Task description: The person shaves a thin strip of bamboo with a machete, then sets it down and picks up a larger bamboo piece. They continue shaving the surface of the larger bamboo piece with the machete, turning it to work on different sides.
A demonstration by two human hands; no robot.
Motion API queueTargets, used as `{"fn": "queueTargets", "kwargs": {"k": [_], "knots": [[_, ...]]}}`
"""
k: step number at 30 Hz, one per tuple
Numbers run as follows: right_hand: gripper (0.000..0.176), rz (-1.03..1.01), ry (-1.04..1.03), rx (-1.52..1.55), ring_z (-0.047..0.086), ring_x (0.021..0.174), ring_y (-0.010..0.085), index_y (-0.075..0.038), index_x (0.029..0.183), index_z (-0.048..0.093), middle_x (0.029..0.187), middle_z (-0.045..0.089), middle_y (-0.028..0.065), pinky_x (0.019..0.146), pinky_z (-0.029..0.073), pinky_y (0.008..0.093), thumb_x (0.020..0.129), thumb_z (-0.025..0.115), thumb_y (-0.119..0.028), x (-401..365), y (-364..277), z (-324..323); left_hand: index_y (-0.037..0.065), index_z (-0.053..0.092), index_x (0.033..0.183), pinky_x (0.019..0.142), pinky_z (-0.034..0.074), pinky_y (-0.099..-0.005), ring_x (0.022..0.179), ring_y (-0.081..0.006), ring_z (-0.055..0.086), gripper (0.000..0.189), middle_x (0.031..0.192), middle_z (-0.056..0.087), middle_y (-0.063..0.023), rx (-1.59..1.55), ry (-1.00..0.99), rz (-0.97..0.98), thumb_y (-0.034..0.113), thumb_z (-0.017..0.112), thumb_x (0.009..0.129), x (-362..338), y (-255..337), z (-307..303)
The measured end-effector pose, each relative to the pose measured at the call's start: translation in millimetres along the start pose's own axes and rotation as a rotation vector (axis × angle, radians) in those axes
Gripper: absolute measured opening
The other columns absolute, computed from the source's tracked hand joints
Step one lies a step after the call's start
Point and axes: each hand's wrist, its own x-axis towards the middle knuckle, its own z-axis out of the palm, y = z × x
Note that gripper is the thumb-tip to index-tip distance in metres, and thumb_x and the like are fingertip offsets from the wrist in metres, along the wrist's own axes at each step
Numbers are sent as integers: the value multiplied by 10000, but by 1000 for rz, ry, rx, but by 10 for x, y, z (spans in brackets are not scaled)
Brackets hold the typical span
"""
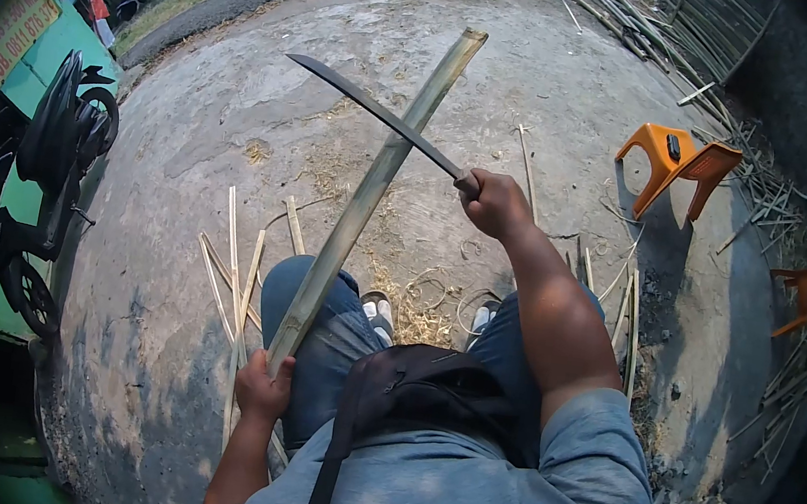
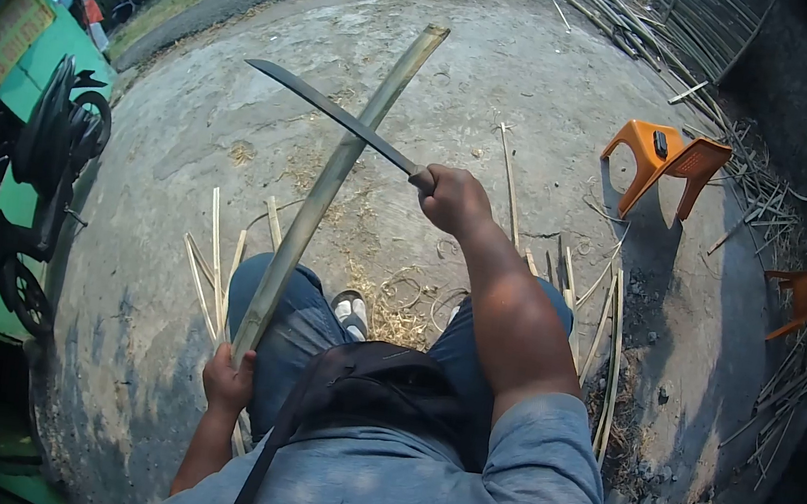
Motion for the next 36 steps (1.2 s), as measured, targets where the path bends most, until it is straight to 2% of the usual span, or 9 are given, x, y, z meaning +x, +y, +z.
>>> {"fn": "queueTargets", "kwargs": {"k": [4,7,14,17,20,24,28,34,36], "knots": [[148,-6,54,13,706,806,390,-153,910,743,832,714,167,723,567,487,939,657,-270,-66,-30,-1,55,559,841,614,493,-570,722,-506,657,705,710,635,-238,4,-1,-2,755,570,924,0,6,-4],[119,-91,-44,18,709,807,385,-160,922,745,838,720,155,734,571,490,916,673,-255,-148,-201,-10,55,544,830,613,486,-573,714,-509,648,711,706,627,-241,9,6,9,760,566,922,-10,-6,19],[98,-417,-429,-440,746,881,310,-177,904,711,856,747,78,748,570,464,834,682,-239,-230,-692,49,58,554,836,619,496,-564,717,-500,657,706,709,635,-233,14,5,9,758,565,925,7,14,-3],[79,-437,-187,-324,706,723,354,-164,814,663,722,692,85,660,554,487,800,705,-229,-142,-368,137,59,568,843,625,506,-555,720,-490,668,700,711,643,-227,-25,-1,-1,754,568,928,-4,-18,12],[73,-178,-9,-81,719,823,359,-168,908,720,838,729,130,713,569,474,872,667,-204,-20,-70,82,60,577,846,627,511,-548,719,-481,675,698,712,648,-222,-48,5,1,752,569,929,-3,-28,33],[78,31,-26,93,704,788,386,-146,927,725,839,725,158,686,553,466,888,671,-186,-21,92,45,57,577,844,631,514,-545,724,-479,677,704,718,651,-222,-30,-14,-18,757,569,926,7,1,-10],[67,-163,33,92,703,778,388,-136,903,724,820,716,164,690,561,478,882,691,-190,-84,-48,84,53,568,841,636,510,-552,735,-490,673,716,720,648,-229,-24,-7,-18,765,568,921,-1,20,-3],[88,-368,-468,-426,746,880,304,-173,903,708,867,749,86,750,568,466,876,657,-240,-253,-711,67,54,562,839,636,505,-559,737,-500,667,715,718,643,-236,-8,4,-9,765,568,920,-1,26,0],[77,-493,-438,-435,745,887,302,-173,907,706,876,749,83,756,566,470,868,660,-221,-274,-731,116,55,562,839,632,505,-557,730,-498,667,709,712,640,-232,10,5,-1,759,574,920,7,36,-24]]}}
